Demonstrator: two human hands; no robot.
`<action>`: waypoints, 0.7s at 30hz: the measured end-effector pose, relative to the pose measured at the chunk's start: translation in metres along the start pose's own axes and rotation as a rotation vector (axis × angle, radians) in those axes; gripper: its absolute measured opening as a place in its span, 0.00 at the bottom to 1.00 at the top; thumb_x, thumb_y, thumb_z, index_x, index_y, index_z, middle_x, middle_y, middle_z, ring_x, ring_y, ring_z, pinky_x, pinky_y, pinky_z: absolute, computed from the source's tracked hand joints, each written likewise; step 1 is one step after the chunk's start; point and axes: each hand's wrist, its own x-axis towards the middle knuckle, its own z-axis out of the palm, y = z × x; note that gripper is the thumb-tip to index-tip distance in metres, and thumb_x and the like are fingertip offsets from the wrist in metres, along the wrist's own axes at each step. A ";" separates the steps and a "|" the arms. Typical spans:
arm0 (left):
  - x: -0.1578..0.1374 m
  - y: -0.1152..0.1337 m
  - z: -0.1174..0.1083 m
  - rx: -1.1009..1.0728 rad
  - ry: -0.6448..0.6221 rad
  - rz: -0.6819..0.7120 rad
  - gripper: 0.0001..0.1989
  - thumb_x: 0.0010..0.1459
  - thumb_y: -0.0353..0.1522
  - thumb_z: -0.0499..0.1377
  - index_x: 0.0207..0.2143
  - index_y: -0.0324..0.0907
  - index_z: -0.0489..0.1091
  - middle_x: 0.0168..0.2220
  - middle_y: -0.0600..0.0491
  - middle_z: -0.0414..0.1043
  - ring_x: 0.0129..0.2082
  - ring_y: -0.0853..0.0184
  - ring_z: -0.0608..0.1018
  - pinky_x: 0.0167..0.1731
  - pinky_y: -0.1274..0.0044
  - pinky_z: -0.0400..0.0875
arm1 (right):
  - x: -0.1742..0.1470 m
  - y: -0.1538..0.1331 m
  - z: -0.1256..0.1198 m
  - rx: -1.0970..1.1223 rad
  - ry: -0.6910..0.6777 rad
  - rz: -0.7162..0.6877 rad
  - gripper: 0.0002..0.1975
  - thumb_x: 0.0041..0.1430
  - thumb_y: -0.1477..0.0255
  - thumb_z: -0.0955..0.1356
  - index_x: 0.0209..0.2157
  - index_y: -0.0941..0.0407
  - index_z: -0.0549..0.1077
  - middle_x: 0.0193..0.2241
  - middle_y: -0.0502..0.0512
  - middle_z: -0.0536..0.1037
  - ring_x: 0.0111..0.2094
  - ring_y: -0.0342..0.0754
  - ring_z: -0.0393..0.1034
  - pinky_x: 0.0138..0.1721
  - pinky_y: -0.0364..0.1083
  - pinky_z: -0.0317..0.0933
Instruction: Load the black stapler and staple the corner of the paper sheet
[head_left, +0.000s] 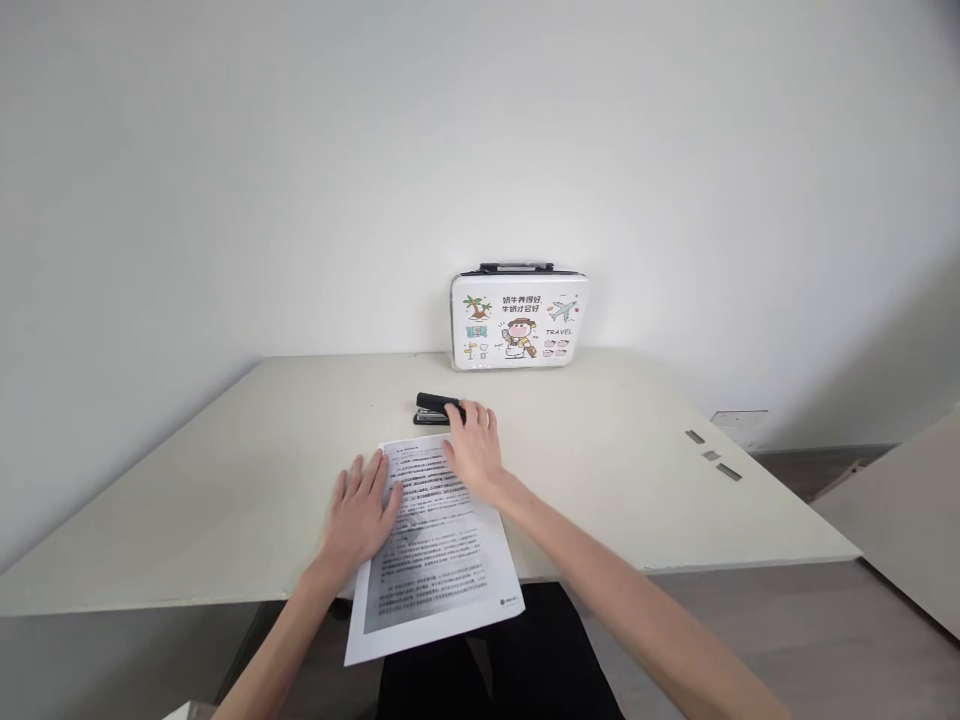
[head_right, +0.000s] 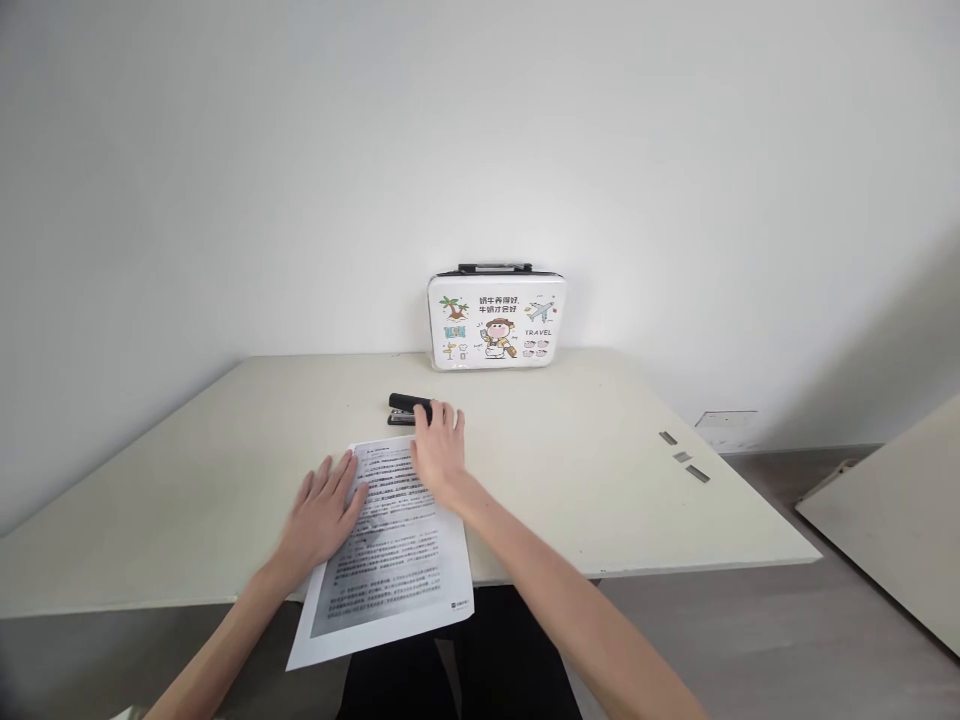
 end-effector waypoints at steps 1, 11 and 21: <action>0.000 0.000 0.000 0.003 -0.001 0.004 0.35 0.72 0.47 0.42 0.73 0.39 0.57 0.73 0.47 0.54 0.74 0.45 0.54 0.71 0.51 0.47 | 0.015 0.006 0.000 -0.001 0.001 0.004 0.32 0.68 0.71 0.64 0.71 0.58 0.57 0.70 0.70 0.58 0.70 0.64 0.49 0.70 0.65 0.40; -0.004 -0.001 -0.003 0.031 -0.039 0.015 0.37 0.72 0.52 0.41 0.74 0.40 0.53 0.74 0.49 0.51 0.74 0.47 0.53 0.71 0.53 0.48 | 0.056 0.080 0.026 0.142 -0.088 0.090 0.18 0.70 0.58 0.67 0.55 0.53 0.72 0.52 0.60 0.79 0.51 0.57 0.73 0.48 0.50 0.64; 0.013 -0.013 -0.003 0.076 -0.094 0.007 0.38 0.72 0.51 0.40 0.75 0.40 0.52 0.75 0.51 0.49 0.75 0.51 0.52 0.72 0.55 0.46 | -0.017 0.179 -0.013 0.286 0.039 0.085 0.18 0.67 0.55 0.67 0.49 0.51 0.74 0.47 0.58 0.80 0.47 0.57 0.74 0.47 0.51 0.68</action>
